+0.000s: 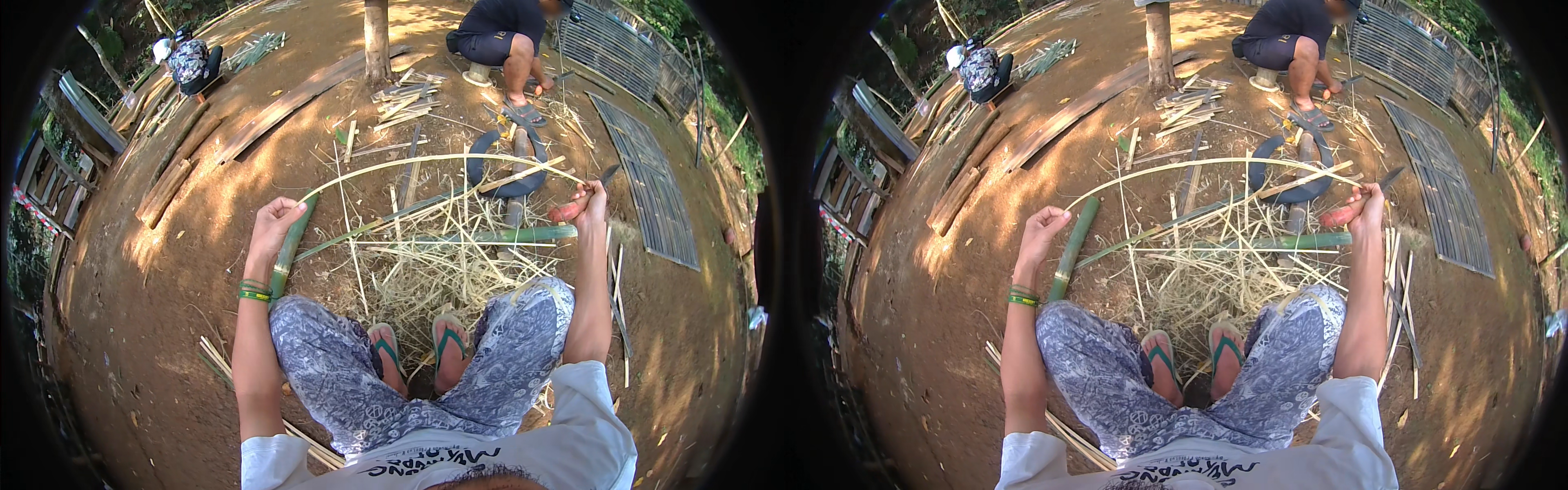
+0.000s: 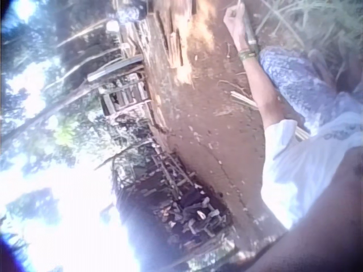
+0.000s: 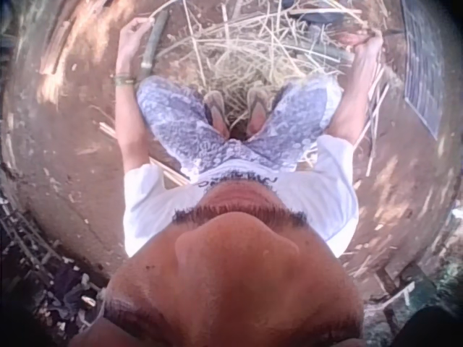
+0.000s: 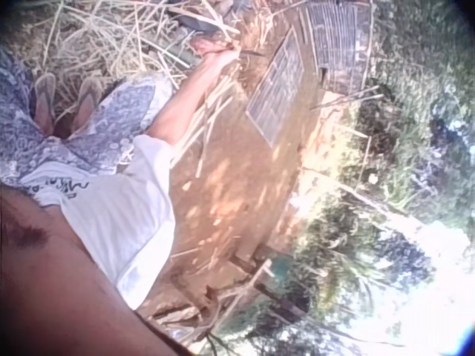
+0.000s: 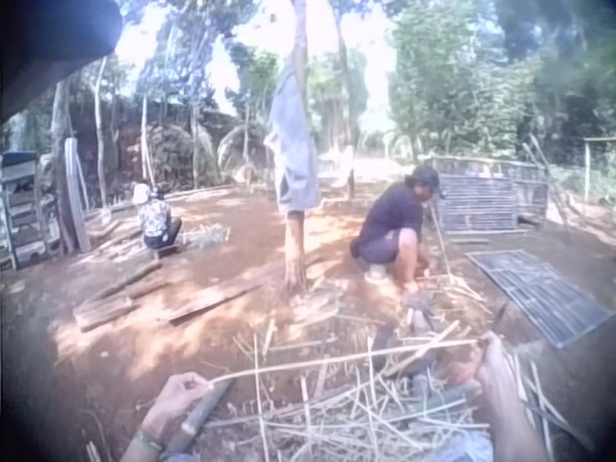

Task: The person sits on the ground and uses a large knife to split long bamboo stalks into thin strips. They hold the bamboo against their leg and repeatedly strike it with the knife to separate the fibers, then gather the resulting strips.

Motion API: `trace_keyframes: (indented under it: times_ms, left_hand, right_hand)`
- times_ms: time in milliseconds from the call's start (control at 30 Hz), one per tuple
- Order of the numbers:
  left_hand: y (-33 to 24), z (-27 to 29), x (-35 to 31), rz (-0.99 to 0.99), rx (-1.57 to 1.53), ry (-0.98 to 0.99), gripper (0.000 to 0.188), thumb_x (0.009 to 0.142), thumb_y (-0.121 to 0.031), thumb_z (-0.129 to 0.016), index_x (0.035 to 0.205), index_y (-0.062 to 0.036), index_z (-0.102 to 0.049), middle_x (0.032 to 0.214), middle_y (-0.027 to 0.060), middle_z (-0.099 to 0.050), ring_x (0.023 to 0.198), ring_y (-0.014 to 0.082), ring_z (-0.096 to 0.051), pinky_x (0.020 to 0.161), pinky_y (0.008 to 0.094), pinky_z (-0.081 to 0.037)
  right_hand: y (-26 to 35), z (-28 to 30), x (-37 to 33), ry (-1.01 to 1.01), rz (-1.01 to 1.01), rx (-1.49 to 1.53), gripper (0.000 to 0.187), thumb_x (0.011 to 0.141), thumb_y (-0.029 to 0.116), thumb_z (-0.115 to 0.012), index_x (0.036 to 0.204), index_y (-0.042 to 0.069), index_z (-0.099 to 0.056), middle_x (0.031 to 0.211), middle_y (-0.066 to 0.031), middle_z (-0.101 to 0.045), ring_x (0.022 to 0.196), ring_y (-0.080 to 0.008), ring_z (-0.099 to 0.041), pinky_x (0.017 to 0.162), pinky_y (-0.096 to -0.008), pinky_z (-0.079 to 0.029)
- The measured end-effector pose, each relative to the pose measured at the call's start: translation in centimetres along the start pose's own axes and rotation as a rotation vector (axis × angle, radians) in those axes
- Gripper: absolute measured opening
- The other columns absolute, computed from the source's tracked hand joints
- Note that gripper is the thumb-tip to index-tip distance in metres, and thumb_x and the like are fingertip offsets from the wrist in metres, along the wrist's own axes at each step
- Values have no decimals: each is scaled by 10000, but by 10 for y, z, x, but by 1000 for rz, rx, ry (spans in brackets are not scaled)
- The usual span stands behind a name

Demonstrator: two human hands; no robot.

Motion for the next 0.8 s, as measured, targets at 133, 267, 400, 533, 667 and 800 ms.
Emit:
trace_keyframes:
  times_ms: [133,267,400,533,667,800]
  left_hand:
    - [17,-3,8,8,132,-112,234,915,-234,-748,789,-62,-650,718,-56,-597,640,9,-454,566,190,-356]
    - [15,-8,11,14,254,-241,289,904,-278,-760,746,-65,-647,664,-58,-574,600,14,-424,529,204,-346]
    - [15,-9,12,-4,256,-366,326,899,-295,-765,718,-51,-645,635,-62,-561,572,15,-412,509,213,-338]
    - [15,-10,15,-19,246,-422,335,889,-302,-774,726,-32,-660,629,-60,-568,563,19,-420,506,213,-333]
    - [8,-19,7,-10,299,-239,274,890,-299,-769,872,-31,-716,625,-80,-508,571,26,-412,513,230,-331]
    - [13,-28,4,-6,388,-4,277,930,-280,-716,1082,-48,-731,675,-91,-467,620,24,-403,556,233,-341]
  right_hand:
    - [-7,-5,-1,4,-22,15,71,889,159,-539,857,98,-521,714,-64,-575,565,-115,-485,508,-263,-466]
    - [-9,-13,-11,30,-29,14,88,904,165,-546,845,102,-526,704,-43,-590,542,-101,-483,501,-244,-471]
    - [-11,-16,-11,44,-42,-3,71,911,159,-536,861,109,-533,731,-46,-604,547,-95,-485,504,-242,-471]
    - [-13,-16,-8,50,-27,6,68,914,145,-509,896,80,-518,787,-78,-608,582,-106,-481,505,-252,-453]
    - [-11,-9,-5,10,-13,15,79,919,148,-505,918,71,-519,838,-100,-637,583,-110,-478,505,-250,-453]
    - [-8,-5,-9,-80,36,10,56,908,145,-554,918,91,-543,867,-88,-679,561,-82,-485,504,-237,-467]
Point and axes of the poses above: each hand's wrist, its own x-axis towards the middle knuckle, its own z-axis out of the back of the hand, y = z × x, the point moved 4 cm from there along x, towards the middle knuckle
